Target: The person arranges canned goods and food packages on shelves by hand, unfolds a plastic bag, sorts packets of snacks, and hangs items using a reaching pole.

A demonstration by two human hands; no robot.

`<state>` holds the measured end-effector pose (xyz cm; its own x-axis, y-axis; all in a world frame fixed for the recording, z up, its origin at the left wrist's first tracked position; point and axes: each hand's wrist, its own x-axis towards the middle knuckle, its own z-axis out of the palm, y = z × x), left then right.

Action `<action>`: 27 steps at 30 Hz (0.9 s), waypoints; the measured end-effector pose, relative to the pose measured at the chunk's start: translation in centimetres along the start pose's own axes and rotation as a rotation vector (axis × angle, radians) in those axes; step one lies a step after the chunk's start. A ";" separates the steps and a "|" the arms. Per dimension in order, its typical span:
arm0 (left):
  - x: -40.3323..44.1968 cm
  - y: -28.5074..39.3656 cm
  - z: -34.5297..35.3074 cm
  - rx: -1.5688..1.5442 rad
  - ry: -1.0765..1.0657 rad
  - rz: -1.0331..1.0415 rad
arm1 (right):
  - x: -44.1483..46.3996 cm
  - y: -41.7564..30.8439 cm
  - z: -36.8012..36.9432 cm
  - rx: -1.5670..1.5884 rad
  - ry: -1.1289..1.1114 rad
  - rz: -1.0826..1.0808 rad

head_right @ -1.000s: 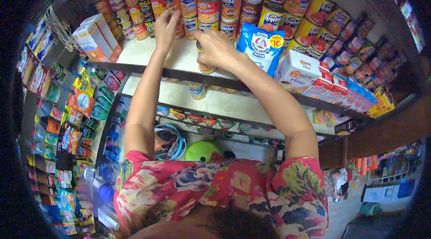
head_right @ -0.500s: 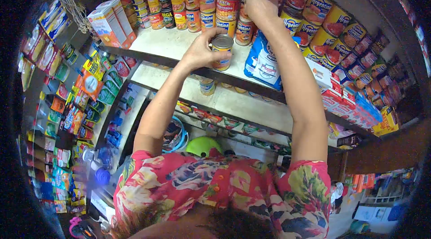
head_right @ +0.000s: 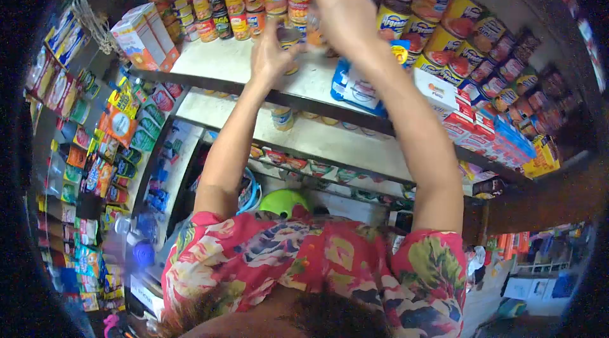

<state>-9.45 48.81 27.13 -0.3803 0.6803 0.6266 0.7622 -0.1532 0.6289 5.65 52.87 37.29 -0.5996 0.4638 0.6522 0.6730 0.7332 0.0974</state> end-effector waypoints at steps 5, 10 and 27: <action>0.9 -1.4 -0.6 0.013 0.039 -0.035 | -4.2 -2.1 3.1 0.013 -0.199 -0.097; 0.6 -2.9 -0.5 0.002 0.071 0.048 | -2.2 -2.1 1.1 0.088 -0.245 -0.015; 0.5 -3.8 -1.4 -0.044 0.060 0.140 | 2.3 0.6 6.2 -0.102 -0.432 0.025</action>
<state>-13.24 48.73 25.68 -0.3038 0.6063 0.7349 0.7864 -0.2759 0.5527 2.04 57.46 34.17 -0.6943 0.6618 0.2830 0.7156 0.6767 0.1733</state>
